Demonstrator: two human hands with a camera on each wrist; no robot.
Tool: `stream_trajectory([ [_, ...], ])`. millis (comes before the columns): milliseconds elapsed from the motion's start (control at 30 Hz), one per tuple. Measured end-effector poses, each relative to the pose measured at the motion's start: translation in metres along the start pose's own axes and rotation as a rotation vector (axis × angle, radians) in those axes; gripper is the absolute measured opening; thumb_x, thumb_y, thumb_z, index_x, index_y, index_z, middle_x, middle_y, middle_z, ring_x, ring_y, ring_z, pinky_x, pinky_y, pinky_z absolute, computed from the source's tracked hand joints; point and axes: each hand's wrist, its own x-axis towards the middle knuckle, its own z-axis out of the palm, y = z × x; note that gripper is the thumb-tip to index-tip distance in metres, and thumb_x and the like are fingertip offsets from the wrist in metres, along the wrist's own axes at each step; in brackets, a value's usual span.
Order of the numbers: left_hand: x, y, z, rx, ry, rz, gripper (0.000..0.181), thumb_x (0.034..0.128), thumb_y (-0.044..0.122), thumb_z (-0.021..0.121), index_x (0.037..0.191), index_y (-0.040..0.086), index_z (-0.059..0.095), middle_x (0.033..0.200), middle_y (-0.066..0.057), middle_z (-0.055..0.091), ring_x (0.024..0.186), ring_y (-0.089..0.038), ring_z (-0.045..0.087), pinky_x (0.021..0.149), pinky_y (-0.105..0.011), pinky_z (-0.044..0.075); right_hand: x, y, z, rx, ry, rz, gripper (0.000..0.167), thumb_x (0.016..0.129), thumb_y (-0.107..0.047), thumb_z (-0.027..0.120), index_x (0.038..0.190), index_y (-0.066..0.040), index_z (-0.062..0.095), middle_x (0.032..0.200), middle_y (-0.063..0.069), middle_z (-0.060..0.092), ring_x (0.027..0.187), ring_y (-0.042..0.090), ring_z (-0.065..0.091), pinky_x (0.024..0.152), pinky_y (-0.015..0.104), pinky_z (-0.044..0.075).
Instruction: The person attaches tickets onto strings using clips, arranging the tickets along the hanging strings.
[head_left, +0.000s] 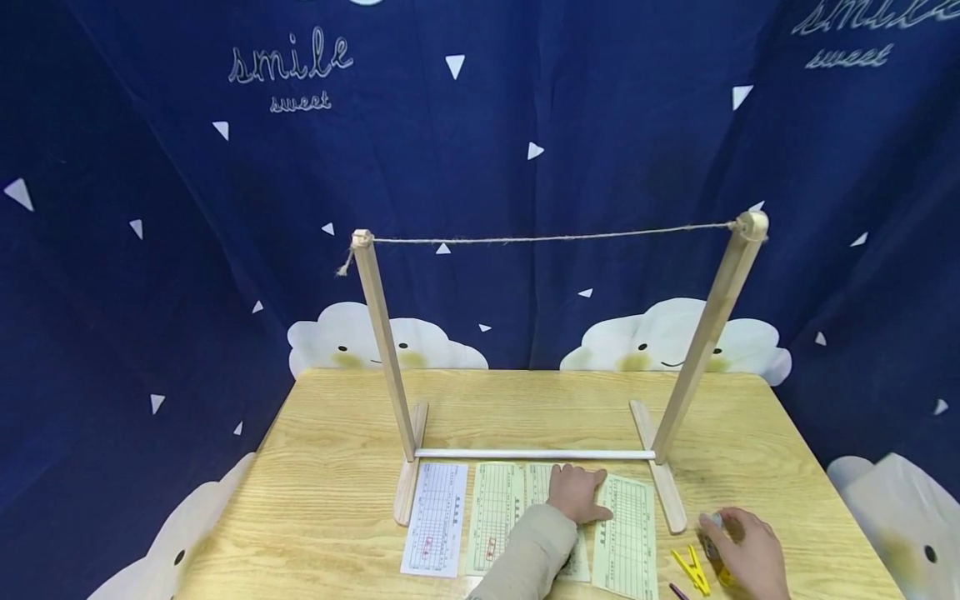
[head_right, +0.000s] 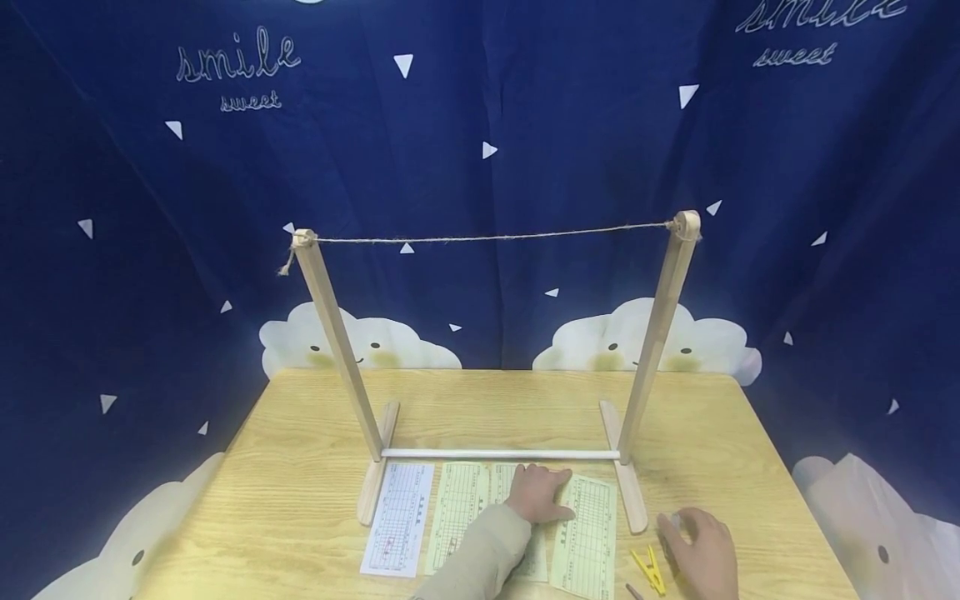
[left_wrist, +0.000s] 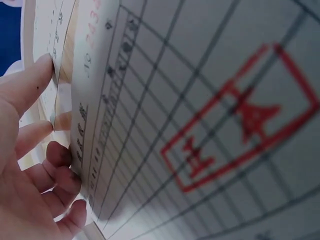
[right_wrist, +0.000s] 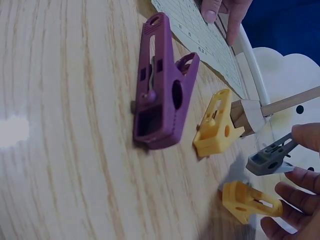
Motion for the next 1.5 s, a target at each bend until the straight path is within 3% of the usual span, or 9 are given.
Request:
stream_trajectory([
  [300, 0.000, 0.001, 0.008, -0.001, 0.099, 0.025, 0.041, 0.0700, 0.057, 0.067, 0.109, 0.044, 0.063, 0.089, 0.013, 0.063, 0.076, -0.010, 0.052, 0.062, -0.027, 0.034, -0.001, -0.002, -0.004, -0.001, -0.006, -0.020, 0.067, 0.088, -0.046, 0.052, 0.115, 0.015, 0.047, 0.117, 0.036, 0.045, 0.105, 0.049, 0.040, 0.088, 0.058, 0.032],
  [467, -0.002, 0.002, 0.008, -0.130, 0.184, 0.036, 0.031, 0.0673, 0.045, 0.076, 0.097, 0.036, 0.071, 0.084, 0.014, 0.062, 0.078, -0.008, 0.053, 0.063, -0.023, 0.037, -0.003, -0.001, -0.003, 0.009, -0.001, -0.013, 0.068, 0.088, -0.047, 0.051, 0.116, 0.015, 0.047, 0.118, 0.036, 0.045, 0.106, 0.049, 0.040, 0.087, 0.058, 0.032],
  [600, -0.006, 0.002, 0.007, -0.288, 0.230, 0.055, 0.028, 0.0660, 0.026, 0.077, 0.094, 0.026, 0.073, 0.066, 0.014, 0.059, 0.061, -0.003, 0.048, 0.062, -0.020, 0.038, -0.005, -0.003, -0.002, 0.032, 0.023, 0.006, 0.065, 0.087, -0.046, 0.052, 0.114, 0.013, 0.048, 0.112, 0.034, 0.049, 0.102, 0.046, 0.044, 0.084, 0.055, 0.036],
  [700, -0.007, 0.002, 0.008, -0.515, 0.211, 0.062, 0.030, 0.0669, 0.011, 0.074, 0.097, 0.017, 0.071, 0.052, 0.013, 0.046, 0.049, -0.001, 0.037, 0.056, -0.016, 0.036, -0.007, -0.006, -0.002, 0.068, 0.056, 0.014, 0.060, 0.086, -0.045, 0.054, 0.110, 0.011, 0.051, 0.097, 0.026, 0.056, 0.090, 0.037, 0.052, 0.076, 0.046, 0.042],
  [833, -0.006, 0.002, 0.008, -0.763, 0.185, 0.053, 0.039, 0.0679, 0.005, 0.076, 0.106, 0.009, 0.066, 0.052, 0.013, 0.039, 0.044, 0.001, 0.032, 0.050, -0.011, 0.034, -0.009, -0.008, -0.004, 0.112, 0.092, 0.011, 0.052, 0.087, -0.041, 0.056, 0.106, 0.008, 0.054, 0.087, 0.012, 0.060, 0.075, 0.019, 0.053, 0.063, 0.028, 0.043],
  [1033, -0.008, 0.000, -0.002, -0.900, 0.108, 0.013, 0.068, 0.0680, 0.003, 0.077, 0.129, 0.007, 0.048, 0.053, 0.011, 0.045, 0.042, -0.001, 0.038, 0.054, -0.012, 0.039, -0.008, -0.007, -0.006, 0.134, 0.123, -0.021, 0.047, 0.088, -0.035, 0.057, 0.109, 0.007, 0.055, 0.090, 0.013, 0.062, 0.073, 0.012, 0.054, 0.059, 0.022, 0.043],
  [1200, -0.013, -0.003, -0.012, -0.967, 0.086, 0.010, 0.070, 0.0688, 0.002, 0.077, 0.131, 0.004, 0.044, 0.055, 0.010, 0.047, 0.044, -0.002, 0.040, 0.061, -0.014, 0.042, -0.006, -0.005, -0.008, 0.170, 0.108, -0.064, 0.049, 0.089, -0.033, 0.057, 0.116, 0.008, 0.051, 0.097, 0.018, 0.061, 0.071, -0.002, 0.049, 0.059, 0.018, 0.043],
  [1367, -0.017, -0.008, -0.016, -0.992, 0.133, 0.084, 0.037, 0.0688, 0.001, 0.076, 0.100, 0.001, 0.056, 0.057, 0.011, 0.041, 0.047, 0.000, 0.035, 0.054, -0.012, 0.039, 0.010, 0.015, 0.002, 0.262, 0.101, -0.064, 0.056, 0.089, -0.034, 0.056, 0.124, 0.008, 0.045, 0.104, 0.018, 0.058, 0.074, -0.008, 0.045, 0.060, 0.017, 0.044],
  [1500, -0.020, -0.013, -0.016, -0.984, 0.202, 0.170, 0.035, 0.0703, 0.001, 0.074, 0.071, 0.007, 0.040, 0.055, 0.010, 0.032, 0.045, 0.001, 0.027, 0.047, -0.011, 0.030, 0.035, 0.046, 0.023, 0.302, 0.160, -0.046, 0.058, 0.088, -0.040, 0.056, 0.125, 0.003, 0.047, 0.098, -0.001, 0.057, 0.076, -0.009, 0.046, 0.061, 0.015, 0.044],
])
